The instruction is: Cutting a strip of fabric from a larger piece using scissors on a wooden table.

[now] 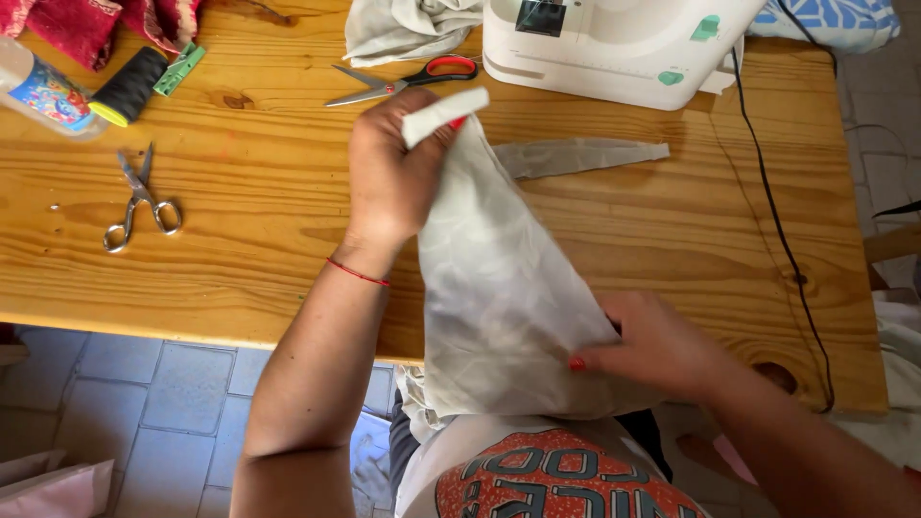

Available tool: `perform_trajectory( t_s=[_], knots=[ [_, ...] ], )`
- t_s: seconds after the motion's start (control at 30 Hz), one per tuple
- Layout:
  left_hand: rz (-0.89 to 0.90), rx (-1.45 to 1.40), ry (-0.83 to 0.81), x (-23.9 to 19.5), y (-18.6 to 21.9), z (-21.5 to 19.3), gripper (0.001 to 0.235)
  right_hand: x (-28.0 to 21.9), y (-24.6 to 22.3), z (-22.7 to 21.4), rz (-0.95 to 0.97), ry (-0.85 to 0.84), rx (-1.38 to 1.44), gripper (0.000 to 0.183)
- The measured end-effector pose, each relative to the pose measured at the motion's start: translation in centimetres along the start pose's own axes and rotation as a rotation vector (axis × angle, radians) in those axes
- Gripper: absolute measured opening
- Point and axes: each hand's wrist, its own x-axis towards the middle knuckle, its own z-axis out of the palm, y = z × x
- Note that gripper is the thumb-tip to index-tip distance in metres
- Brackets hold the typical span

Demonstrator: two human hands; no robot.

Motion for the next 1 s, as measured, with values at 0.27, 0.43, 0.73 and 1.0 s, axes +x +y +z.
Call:
perform_trajectory(
  t_s=[0.27,0.43,0.73,1.0],
  knots=[
    [0.043,-0.171,0.246,-3.8,-1.2,-6.0,0.019,-2.7,8.1,1.3,-0.313,0.219,0.561,0.031],
    [-0.053,-0.272,0.435,-10.5,3.2,-7.2,0.035,0.2,9.9,-5.6,-0.458,0.853,0.978,0.04],
    [-0.349,0.349,0.345,-16.9,-3.0,-7.4,0.045,4.1,8.4,-4.8,0.068,0.854,0.306,0.026],
    [-0.255,-0.083,0.48,-16.5,-5.3,-6.9,0.022,3.6,12.8,-4.3,-0.207,0.989,0.135,0.02]
  ],
)
